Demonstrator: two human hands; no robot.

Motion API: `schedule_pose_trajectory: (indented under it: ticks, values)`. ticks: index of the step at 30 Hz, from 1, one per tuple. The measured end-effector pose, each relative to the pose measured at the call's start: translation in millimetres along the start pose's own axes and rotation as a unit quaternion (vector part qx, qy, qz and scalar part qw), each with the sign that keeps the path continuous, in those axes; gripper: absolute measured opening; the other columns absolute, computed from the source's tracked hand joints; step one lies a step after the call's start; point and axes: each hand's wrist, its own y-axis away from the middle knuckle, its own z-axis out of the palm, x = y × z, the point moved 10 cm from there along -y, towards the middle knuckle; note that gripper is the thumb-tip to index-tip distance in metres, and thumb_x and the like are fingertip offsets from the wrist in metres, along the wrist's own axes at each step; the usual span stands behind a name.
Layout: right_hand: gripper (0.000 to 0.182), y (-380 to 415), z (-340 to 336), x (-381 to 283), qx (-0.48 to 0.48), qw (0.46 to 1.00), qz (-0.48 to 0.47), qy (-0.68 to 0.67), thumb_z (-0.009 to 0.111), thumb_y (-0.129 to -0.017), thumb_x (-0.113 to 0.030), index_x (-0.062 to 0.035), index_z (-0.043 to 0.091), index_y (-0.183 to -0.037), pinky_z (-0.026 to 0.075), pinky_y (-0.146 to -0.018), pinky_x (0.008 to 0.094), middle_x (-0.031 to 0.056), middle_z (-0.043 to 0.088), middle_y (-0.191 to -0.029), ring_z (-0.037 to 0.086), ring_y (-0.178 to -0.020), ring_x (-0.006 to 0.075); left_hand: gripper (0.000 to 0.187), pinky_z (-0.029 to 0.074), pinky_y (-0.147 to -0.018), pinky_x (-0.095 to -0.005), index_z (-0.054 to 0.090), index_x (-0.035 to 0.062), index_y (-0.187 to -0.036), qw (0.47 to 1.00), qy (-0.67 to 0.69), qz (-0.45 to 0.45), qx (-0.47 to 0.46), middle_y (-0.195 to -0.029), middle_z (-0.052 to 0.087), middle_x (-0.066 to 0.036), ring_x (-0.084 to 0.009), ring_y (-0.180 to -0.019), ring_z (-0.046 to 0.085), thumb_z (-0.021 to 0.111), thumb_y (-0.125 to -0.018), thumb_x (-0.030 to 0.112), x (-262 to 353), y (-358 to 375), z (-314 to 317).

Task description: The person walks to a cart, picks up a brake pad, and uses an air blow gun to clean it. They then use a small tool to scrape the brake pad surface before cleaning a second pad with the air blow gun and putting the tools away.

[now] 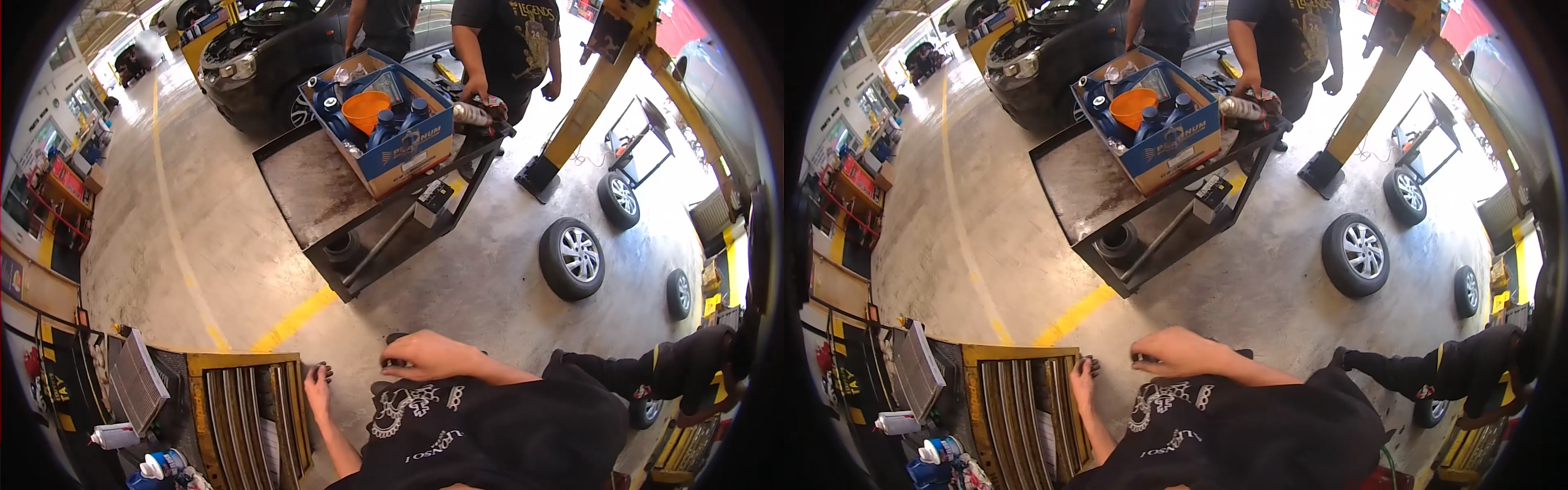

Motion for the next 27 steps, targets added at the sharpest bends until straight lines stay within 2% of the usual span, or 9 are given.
schedule_pose_trajectory:
  ticks: [4, 6, 8, 10, 14, 17, 18, 20, 27]
  values:
    - [0.022, 16, -1, 5, 0.015, 0.993, 0.114, 0.015, 0.058, -0.083, -0.021, -0.0004, 0.057, -0.091, 0.046, -0.064, 0.0353, 0.0131, 0.059, -0.079, 0.057, -0.072, 0.0292, 0.031, 0.045, -0.072, -0.0291, 0.056, -0.006, -0.104, 0.999, -0.012, 0.024, -0.03, -0.09, 0.063, -0.013, -0.0189, -0.081, 0.061, 0.049, -0.087, 0.02, 0, -6, -4]
    - [0.022, 15, 20, -40, -0.088, 0.972, 0.005, -0.218, 0.06, -0.082, -0.017, -0.001, 0.059, -0.098, 0.046, -0.067, 0.0357, 0.0144, 0.059, -0.088, 0.057, -0.076, 0.0289, 0.031, 0.046, -0.072, -0.0297, 0.056, -0.0066, -0.104, 1.0, -0.013, 0.014, -0.024, -0.09, 0.063, -0.014, -0.0195, -0.082, 0.061, 0.049, -0.088, 0.019, -9, -2, -14]
    - [0.024, 19, 18, -120, -0.181, 0.884, -0.182, -0.39, 0.06, -0.082, -0.012, -0.0024, 0.06, -0.104, 0.046, -0.07, 0.037, 0.0174, 0.057, -0.098, 0.056, -0.083, 0.0299, 0.032, 0.046, -0.072, -0.03, 0.055, -0.0069, -0.105, 1.0, 0.003, -0.015, 0.014, -0.09, 0.063, -0.014, -0.02, -0.082, 0.061, 0.048, -0.088, 0.02, -25, 4, -34]
    - [0.022, 28, 8, -186, -0.216, 0.784, -0.395, -0.428, 0.057, -0.084, -0.012, -0.0024, 0.06, -0.104, 0.045, -0.07, 0.0381, 0.0201, 0.053, -0.104, 0.054, -0.087, 0.0309, 0.035, 0.046, -0.072, -0.0308, 0.052, -0.0081, -0.107, 0.999, 0.034, -0.024, 0.023, -0.092, 0.062, -0.015, -0.0208, -0.083, 0.06, 0.049, -0.089, 0.022, -42, 11, -50]
    - [0.018, 23, 19, -206, -0.311, 0.765, -0.444, -0.348, 0.061, -0.081, -0.011, -0.0024, 0.061, -0.097, 0.047, -0.064, 0.0329, 0.0124, 0.059, -0.094, 0.058, -0.08, 0.0268, 0.037, 0.047, -0.073, -0.031, 0.051, -0.0085, -0.109, 0.997, 0.038, -0.043, 0.052, -0.092, 0.062, -0.015, -0.0217, -0.083, 0.061, 0.05, -0.088, 0.021, -71, 27, -85]
    - [0.015, -7, -36, -203, 0.009, 0.884, -0.343, -0.318, 0.063, -0.079, -0.014, -0.0013, 0.062, -0.087, 0.048, -0.062, 0.0335, 0.0084, 0.061, -0.084, 0.059, -0.077, 0.0256, 0.034, 0.048, -0.073, -0.0306, 0.053, -0.0069, -0.108, 0.993, 0.053, -0.06, 0.091, -0.093, 0.062, -0.015, -0.0213, -0.083, 0.061, 0.051, -0.088, 0.021, -89, 33, -111]
    - [0.014, 3, -57, -202, 0.098, 0.875, -0.375, -0.291, 0.064, -0.077, -0.009, 0.0, 0.062, -0.087, 0.05, -0.06, 0.0324, 0.0122, 0.061, -0.085, 0.06, -0.073, 0.0264, 0.033, 0.048, -0.073, -0.0307, 0.054, -0.0063, -0.107, 0.991, 0.046, -0.065, 0.112, -0.093, 0.062, -0.015, -0.0213, -0.082, 0.062, 0.051, -0.088, 0.021, -87, 37, -120]
    - [0.009, 25, -71, -208, 0.264, 0.79, -0.436, -0.342, 0.062, -0.077, -0.003, 0.0026, 0.056, -0.073, 0.048, -0.042, 0.0284, 0.0151, 0.06, -0.073, 0.059, -0.053, 0.0266, 0.031, 0.049, -0.074, -0.0313, 0.055, -0.0054, -0.106, 0.986, 0.108, -0.045, 0.123, -0.093, 0.062, -0.015, -0.0212, -0.083, 0.062, 0.051, -0.088, 0.019, -101, 33, -128]
    - [0.008, 53, -64, -192, 0.4, 0.699, -0.483, -0.343, 0.061, -0.077, -0.003, 0.0015, 0.055, -0.075, 0.047, -0.041, 0.0276, 0.0137, 0.059, -0.07, 0.057, -0.051, 0.0242, 0.034, 0.047, -0.076, -0.0314, 0.053, -0.008, -0.105, 0.989, 0.1, -0.041, 0.098, -0.092, 0.062, -0.015, -0.0209, -0.082, 0.061, 0.049, -0.089, 0.022, -83, 25, -112]
